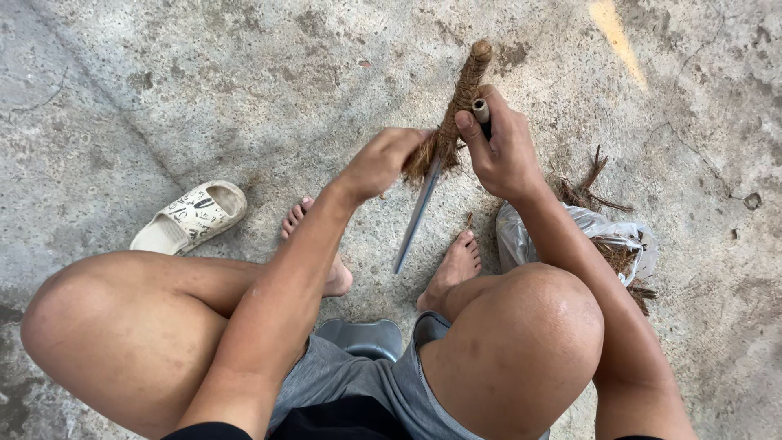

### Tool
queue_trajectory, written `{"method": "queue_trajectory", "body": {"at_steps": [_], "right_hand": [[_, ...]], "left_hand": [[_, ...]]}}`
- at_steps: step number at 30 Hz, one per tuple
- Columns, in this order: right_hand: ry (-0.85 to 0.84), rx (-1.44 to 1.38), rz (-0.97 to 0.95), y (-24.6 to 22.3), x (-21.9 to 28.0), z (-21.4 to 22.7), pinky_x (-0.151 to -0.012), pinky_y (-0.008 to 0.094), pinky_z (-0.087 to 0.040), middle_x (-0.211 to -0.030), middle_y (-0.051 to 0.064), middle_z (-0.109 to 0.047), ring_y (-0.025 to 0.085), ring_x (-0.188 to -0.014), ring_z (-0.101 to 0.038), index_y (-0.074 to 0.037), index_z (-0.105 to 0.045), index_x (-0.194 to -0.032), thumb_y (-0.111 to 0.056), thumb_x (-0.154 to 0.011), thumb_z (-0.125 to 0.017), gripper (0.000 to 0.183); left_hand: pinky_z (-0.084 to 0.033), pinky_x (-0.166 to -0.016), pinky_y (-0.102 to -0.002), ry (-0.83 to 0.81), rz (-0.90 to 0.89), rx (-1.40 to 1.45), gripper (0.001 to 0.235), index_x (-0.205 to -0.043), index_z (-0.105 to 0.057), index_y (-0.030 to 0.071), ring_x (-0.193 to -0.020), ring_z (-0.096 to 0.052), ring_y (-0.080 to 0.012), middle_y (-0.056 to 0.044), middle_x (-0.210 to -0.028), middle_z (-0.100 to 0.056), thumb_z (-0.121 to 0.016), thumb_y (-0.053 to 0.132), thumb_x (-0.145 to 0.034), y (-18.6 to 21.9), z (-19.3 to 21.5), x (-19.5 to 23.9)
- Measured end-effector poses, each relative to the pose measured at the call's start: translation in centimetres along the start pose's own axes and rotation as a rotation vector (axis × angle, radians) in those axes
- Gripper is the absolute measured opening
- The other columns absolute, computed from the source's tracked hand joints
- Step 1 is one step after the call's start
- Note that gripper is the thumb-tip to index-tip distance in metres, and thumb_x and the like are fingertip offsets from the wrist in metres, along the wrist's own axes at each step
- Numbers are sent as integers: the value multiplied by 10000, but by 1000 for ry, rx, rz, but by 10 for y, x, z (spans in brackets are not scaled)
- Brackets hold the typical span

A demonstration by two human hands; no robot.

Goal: The person sits on a concrete floor and wraps dried coconut coir around a white cylindrical handle. They use a thin wire to secure the coir in place, forming a broom head. The person repeatedly pulls coir from a plastic bag, wraps it around the handle, and tightens the wire.

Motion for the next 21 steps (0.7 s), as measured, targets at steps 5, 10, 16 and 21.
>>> {"method": "queue_trajectory", "body": {"at_steps": [5,10,16,21], "right_hand": [[24,-46,-56,-3,2,-1,-481,320,-331,-642,60,-567,124,-519,-461,133,-495,-1309,-311,-1123,-541,483],[76,-39,50,-11,-1,-2,-506,325,-345,-672,72,-568,141,-541,-474,148,-498,-1317,-289,-1145,-554,473],[10,-16,4,-6,-4,3,-495,320,-367,-684,51,-571,131,-541,-483,97,-518,-1224,-298,-1146,-552,404],[37,-19,-103,7,-2,46,-507,269,-411,-792,-31,-586,70,-604,-478,-102,-576,-1004,-304,-1163,-523,262]], "left_hand": [[-480,-669,-481,113,114,-18,809,-1089,-690,-124,-658,-508,-330,-242,-845,-596,-343,607,-1088,1,-28,7],[-458,-742,-448,473,-330,-90,784,-1277,-505,-74,-835,-505,-156,-23,-876,-579,-175,615,-1101,19,-52,14],[-424,-558,-311,404,-237,-28,795,-1110,-600,30,-577,-458,-88,15,-677,-495,-232,728,-1020,15,-49,7],[-372,-395,-237,338,-289,150,654,-925,-525,107,-519,-415,-84,58,-694,-459,-418,750,-978,11,-39,0]]}}
Point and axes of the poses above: each hand's wrist, its own x-axis away from the middle knuckle, its own z-axis out of the back of the hand, y = z × x, the point moved 3 cm from there along -x, towards the middle knuckle
